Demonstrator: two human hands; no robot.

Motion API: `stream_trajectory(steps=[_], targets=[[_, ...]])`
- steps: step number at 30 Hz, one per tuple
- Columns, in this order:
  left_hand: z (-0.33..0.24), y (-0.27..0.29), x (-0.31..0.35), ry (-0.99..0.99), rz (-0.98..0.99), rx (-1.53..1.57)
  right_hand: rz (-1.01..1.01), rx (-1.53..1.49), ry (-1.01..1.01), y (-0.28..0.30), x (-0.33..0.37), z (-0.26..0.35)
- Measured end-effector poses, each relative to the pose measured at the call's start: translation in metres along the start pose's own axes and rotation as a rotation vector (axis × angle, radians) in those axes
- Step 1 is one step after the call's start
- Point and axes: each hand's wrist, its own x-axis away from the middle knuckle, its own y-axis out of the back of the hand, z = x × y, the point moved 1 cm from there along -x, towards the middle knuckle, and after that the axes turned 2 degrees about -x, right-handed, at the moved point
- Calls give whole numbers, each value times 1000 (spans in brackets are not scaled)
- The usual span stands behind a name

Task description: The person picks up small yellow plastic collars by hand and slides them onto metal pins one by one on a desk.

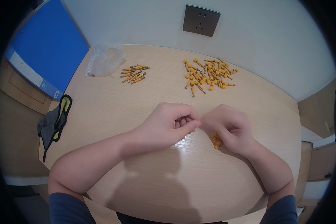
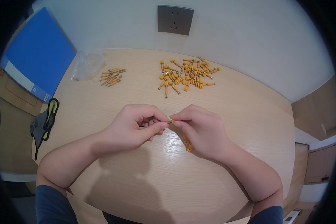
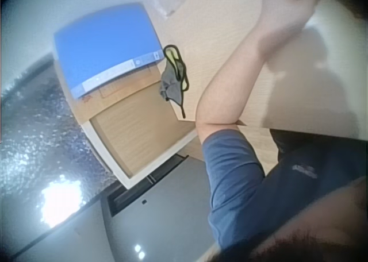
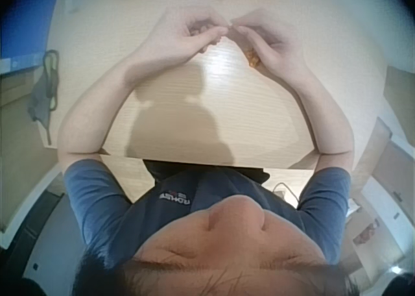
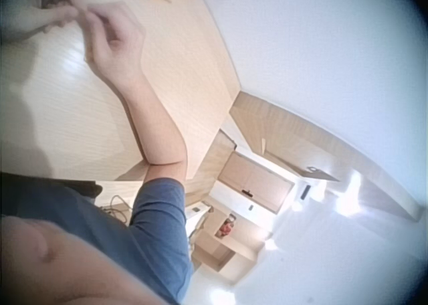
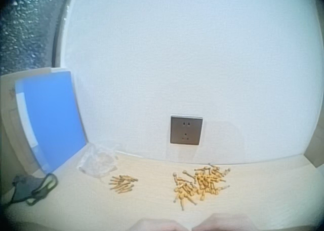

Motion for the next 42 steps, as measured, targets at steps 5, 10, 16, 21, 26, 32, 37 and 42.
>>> stream_trajectory(steps=[5,10,16,21,26,32,37,42], targets=[[-2,-3,3,-231,-51,-234,83,54,-88,2,3,-4],[-5,-6,4,-213,-105,-206,6,28,-87,0,6,-1],[-1,-4,1,-139,-131,-136,-90,-36,11,-3,-4,5],[-3,-5,1,-222,-122,-222,87,185,21,9,5,-11],[-2,-3,1,-172,-116,-146,-112,-75,-10,-3,-4,7],[-7,-3,2,-181,-117,-173,-16,63,94,0,-2,0],[-4,-4,2,-212,-122,-195,57,133,78,4,3,-7],[-6,-4,2,-187,-136,-152,-117,-88,-46,-5,-1,5]])
